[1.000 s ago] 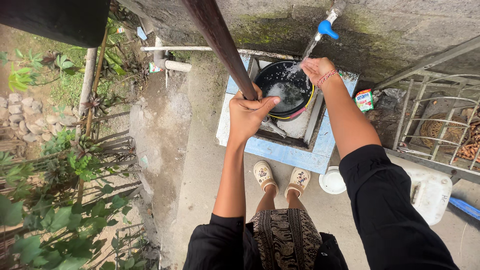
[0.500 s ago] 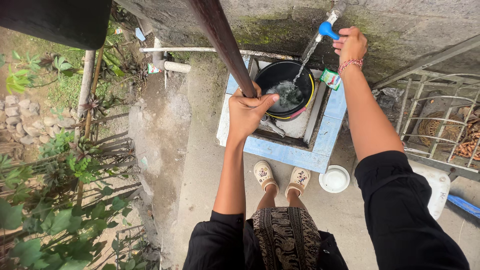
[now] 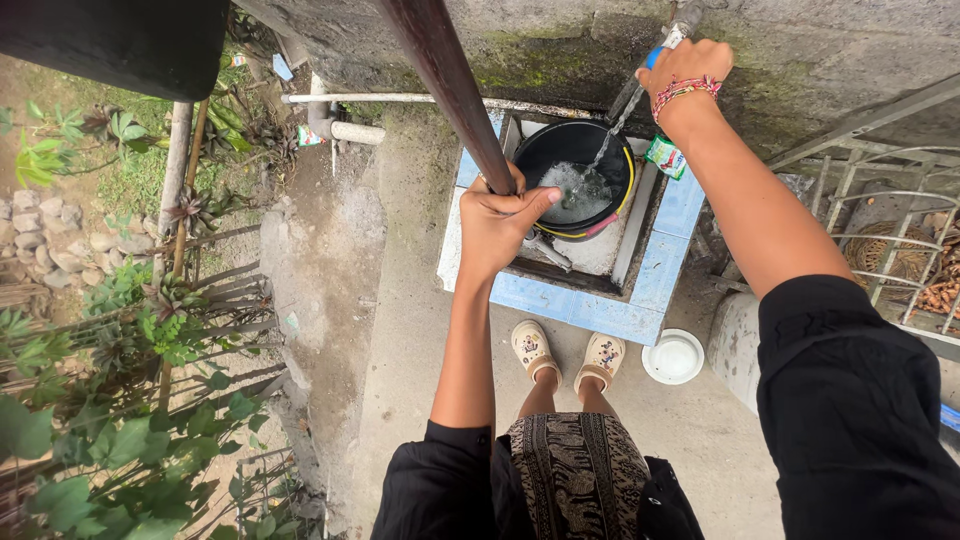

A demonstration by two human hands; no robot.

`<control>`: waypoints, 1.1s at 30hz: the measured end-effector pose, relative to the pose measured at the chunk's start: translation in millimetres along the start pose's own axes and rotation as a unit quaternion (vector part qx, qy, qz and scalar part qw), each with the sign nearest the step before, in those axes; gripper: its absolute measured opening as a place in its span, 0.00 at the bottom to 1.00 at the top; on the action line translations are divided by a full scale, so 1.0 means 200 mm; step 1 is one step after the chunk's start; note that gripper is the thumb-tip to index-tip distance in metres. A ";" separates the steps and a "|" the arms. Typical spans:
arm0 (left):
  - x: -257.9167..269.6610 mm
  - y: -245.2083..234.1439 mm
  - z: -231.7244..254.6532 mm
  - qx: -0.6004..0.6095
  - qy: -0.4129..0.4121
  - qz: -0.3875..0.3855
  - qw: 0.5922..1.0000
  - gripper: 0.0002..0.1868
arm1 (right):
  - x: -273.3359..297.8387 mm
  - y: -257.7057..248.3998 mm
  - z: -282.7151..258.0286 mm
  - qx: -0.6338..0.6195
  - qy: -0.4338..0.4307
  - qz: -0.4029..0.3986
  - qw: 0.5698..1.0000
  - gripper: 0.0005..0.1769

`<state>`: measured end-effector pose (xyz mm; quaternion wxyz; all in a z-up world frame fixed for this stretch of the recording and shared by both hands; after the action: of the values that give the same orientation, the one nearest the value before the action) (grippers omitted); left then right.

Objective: The person prepares soapy water in a bucket and cleans a mop head under a running tap. They luego carry the bucket and mop through the house to a different room.

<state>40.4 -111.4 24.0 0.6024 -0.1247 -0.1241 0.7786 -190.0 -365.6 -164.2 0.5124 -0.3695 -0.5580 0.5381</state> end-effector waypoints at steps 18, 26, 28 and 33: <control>-0.01 -0.03 -0.05 0.027 0.004 0.004 1.000 0.05 | 0.14 0.04 0.02 -0.087 -0.020 0.114 0.990 0.19; -0.01 -0.04 -0.04 0.023 -0.006 0.000 1.000 0.06 | 0.15 -0.01 0.02 -0.090 -0.008 0.111 0.990 0.25; -0.02 -0.05 -0.04 0.028 -0.004 0.002 1.000 0.06 | 0.15 -0.03 0.04 -0.097 0.001 0.103 0.990 0.27; -0.02 -0.06 -0.05 0.031 0.000 0.002 1.000 0.06 | 0.16 -0.05 0.02 -0.031 -0.033 0.124 0.991 0.27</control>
<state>54.8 -112.3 19.3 0.6042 -0.1063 -0.0995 0.7834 -199.1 -337.4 -147.4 0.4114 -0.4333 -0.5413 0.5916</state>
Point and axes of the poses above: each hand's wrist, its own x-axis away from the middle knuckle, its own y-axis out of the palm, z = x × y, the point moved 9 cm from there along -x, towards the middle knuckle, and after that the axes turned 15 degrees about -x, right-handed, at the moved point
